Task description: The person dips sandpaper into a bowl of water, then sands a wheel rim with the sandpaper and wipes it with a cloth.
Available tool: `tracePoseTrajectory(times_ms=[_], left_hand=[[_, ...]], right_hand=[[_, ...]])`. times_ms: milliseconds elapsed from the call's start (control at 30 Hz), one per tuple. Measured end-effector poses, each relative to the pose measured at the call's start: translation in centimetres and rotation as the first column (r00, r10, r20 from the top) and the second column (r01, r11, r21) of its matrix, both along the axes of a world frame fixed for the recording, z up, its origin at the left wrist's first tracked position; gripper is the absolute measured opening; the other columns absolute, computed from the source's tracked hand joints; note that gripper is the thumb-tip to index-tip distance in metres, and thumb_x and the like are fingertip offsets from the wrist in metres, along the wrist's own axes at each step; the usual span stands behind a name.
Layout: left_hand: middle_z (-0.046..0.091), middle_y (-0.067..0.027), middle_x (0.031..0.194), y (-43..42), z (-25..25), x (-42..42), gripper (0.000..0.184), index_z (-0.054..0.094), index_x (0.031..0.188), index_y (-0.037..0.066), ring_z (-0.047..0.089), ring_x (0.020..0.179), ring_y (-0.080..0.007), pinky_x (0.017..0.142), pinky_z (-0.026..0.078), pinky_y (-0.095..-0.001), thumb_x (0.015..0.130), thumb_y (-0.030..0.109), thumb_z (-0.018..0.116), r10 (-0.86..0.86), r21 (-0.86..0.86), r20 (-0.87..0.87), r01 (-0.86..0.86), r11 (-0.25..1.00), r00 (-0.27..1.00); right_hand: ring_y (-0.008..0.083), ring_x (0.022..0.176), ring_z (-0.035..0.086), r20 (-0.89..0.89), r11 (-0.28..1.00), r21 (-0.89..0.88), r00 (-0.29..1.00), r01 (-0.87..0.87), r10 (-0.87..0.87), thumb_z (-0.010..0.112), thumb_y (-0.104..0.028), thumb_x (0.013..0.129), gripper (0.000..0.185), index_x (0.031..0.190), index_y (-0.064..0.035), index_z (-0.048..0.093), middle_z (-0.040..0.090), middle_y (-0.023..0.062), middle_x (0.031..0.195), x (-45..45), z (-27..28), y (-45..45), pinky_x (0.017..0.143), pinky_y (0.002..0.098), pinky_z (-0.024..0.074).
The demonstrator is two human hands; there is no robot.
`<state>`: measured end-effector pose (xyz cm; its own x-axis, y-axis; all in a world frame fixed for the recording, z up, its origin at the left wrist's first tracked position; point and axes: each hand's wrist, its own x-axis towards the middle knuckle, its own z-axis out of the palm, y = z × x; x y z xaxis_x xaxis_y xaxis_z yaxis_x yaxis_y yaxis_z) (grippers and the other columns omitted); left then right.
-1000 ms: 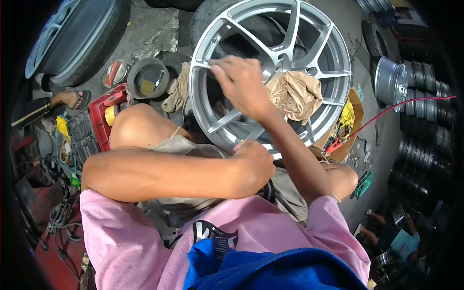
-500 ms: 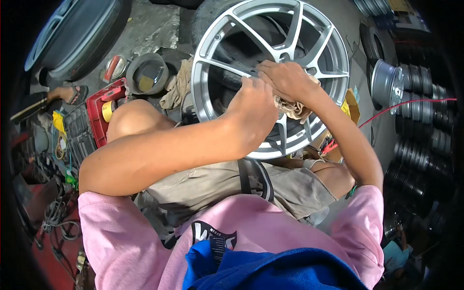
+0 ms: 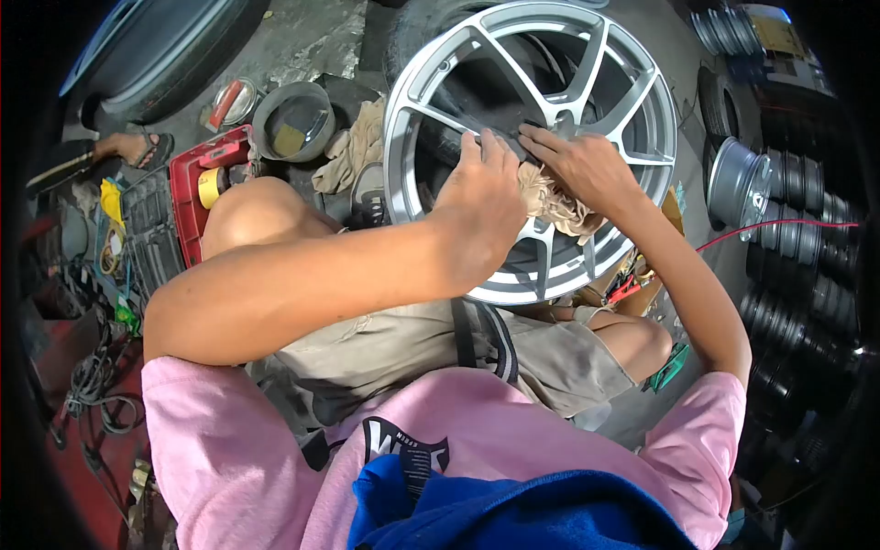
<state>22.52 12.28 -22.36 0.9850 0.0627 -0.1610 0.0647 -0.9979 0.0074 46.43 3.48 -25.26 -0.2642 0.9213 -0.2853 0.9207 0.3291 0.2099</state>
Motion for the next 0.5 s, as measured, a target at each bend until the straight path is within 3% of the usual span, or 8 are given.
tracePoseTrajectory(times_ms=[67,133,233,300,367,400,500], left_hand=[[0.054,-0.0335,0.145,0.5,-0.3,0.0,0.053,0.066,0.131,-0.011,0.050,0.139,-0.0443,0.113,0.041,-0.0519,0.089,0.021,0.065,0.007,0.030,0.025,-0.008,1.000,1.000],[0.054,-0.0338,0.146,0.8,-0.5,0.5,0.055,0.064,0.132,-0.013,0.049,0.140,-0.0448,0.114,0.041,-0.0527,0.089,0.022,0.065,0.000,0.065,0.051,-0.004,0.998,0.999],[0.054,-0.0346,0.145,1.0,-0.3,1.7,0.058,0.062,0.134,-0.015,0.051,0.139,-0.0460,0.114,0.041,-0.0541,0.090,0.023,0.065,-0.005,0.031,-0.018,0.005,0.999,1.000],[0.056,-0.0349,0.143,1.1,0.0,2.2,0.056,0.065,0.132,-0.013,0.056,0.134,-0.0472,0.112,0.044,-0.0559,0.089,0.024,0.066,0.058,0.022,-0.166,-0.055,0.998,0.984],[0.056,-0.0354,0.142,1.1,-0.2,2.1,0.056,0.065,0.132,-0.012,0.057,0.133,-0.0480,0.111,0.044,-0.0566,0.089,0.024,0.067,0.072,0.038,-0.174,-0.066,0.997,0.982],[0.057,-0.0360,0.142,1.2,-0.2,2.1,0.056,0.065,0.132,-0.011,0.058,0.133,-0.0489,0.111,0.045,-0.0572,0.089,0.024,0.068,0.079,0.058,-0.177,-0.070,0.996,0.981],[0.055,-0.0367,0.145,1.6,0.2,2.3,0.059,0.065,0.134,-0.010,0.054,0.138,-0.0491,0.113,0.044,-0.0583,0.088,0.026,0.071,0.075,0.033,-0.238,-0.069,0.997,0.968]], right_hand=[[0.0160,0.087,0.071,0.103,0.989,0.012,0.984,-0.145,0.143,0.059,-0.020,0.097,0.032,0.126,-0.0119,0.072,0.059,-0.0028,0.148,1.4,0.5,0.0,0.075,0.0322,0.0575],[0.0156,0.086,0.070,0.165,0.981,0.041,0.969,-0.190,0.181,0.058,-0.021,0.100,0.030,0.125,-0.0123,0.073,0.058,-0.0035,0.149,1.7,1.3,2.6,0.075,0.0325,0.0565],[0.0149,0.084,0.068,0.237,0.943,0.144,0.935,-0.301,0.262,0.056,-0.025,0.104,0.029,0.123,-0.0136,0.074,0.057,-0.0042,0.150,1.2,1.8,7.8,0.075,0.0336,0.0543],[0.0146,0.082,0.067,0.249,0.899,0.222,0.913,-0.378,0.322,0.056,-0.028,0.105,0.029,0.123,-0.0145,0.074,0.057,-0.0042,0.150,1.0,1.5,8.7,0.075,0.0344,0.0531],[0.0154,0.078,0.065,0.246,0.893,0.245,0.915,-0.378,0.320,0.057,-0.032,0.104,0.033,0.132,-0.0181,0.071,0.060,-0.0030,0.145,2.0,0.9,7.4,0.074,0.0344,0.0511],[0.0159,0.080,0.066,0.172,0.954,0.138,0.955,-0.264,0.240,0.058,-0.034,0.104,0.040,0.140,-0.0208,0.066,0.061,-0.0027,0.142,2.4,0.9,5.4,0.073,0.0344,0.0516],[0.0160,0.081,0.067,0.178,0.969,-0.003,0.954,-0.245,0.242,0.058,-0.034,0.104,0.044,0.145,-0.0216,0.061,0.063,-0.0008,0.140,3.7,1.5,3.2,0.073,0.0349,0.0520]])
